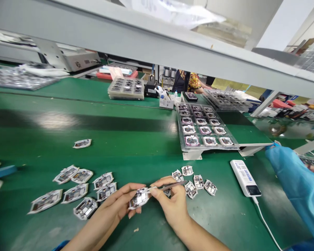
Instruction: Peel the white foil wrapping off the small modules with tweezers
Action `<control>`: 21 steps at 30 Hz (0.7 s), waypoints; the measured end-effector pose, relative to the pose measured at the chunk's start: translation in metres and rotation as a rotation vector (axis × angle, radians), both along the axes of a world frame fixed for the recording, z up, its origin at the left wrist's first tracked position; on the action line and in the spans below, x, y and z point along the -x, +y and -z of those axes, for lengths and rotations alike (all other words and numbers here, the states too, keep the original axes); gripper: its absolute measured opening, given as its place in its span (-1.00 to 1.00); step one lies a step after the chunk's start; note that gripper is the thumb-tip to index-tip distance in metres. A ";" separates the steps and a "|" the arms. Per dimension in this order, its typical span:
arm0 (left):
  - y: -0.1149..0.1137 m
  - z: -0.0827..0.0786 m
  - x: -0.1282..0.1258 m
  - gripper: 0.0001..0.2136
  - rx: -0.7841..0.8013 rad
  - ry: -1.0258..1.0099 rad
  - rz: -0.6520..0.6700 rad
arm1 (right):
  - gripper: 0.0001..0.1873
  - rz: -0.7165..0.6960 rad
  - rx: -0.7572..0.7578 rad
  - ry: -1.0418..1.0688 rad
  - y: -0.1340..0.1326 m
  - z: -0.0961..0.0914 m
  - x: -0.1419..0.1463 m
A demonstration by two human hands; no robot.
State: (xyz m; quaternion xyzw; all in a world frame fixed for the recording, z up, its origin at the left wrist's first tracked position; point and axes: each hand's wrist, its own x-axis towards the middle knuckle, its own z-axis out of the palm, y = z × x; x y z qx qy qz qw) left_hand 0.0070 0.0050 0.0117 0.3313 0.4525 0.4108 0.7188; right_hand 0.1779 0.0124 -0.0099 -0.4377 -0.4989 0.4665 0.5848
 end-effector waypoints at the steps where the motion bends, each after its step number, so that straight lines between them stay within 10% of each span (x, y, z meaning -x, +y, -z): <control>1: 0.000 0.000 0.000 -0.78 -0.004 0.007 0.003 | -0.93 0.001 -0.013 -0.001 0.000 0.000 0.000; 14: -0.001 0.005 -0.005 -0.61 -0.080 0.155 0.034 | -0.93 -0.104 -0.027 0.082 -0.002 0.005 0.005; 21: 0.001 0.007 -0.005 -0.57 -0.023 0.139 0.039 | -0.90 -0.130 -0.280 -0.116 -0.005 0.000 0.001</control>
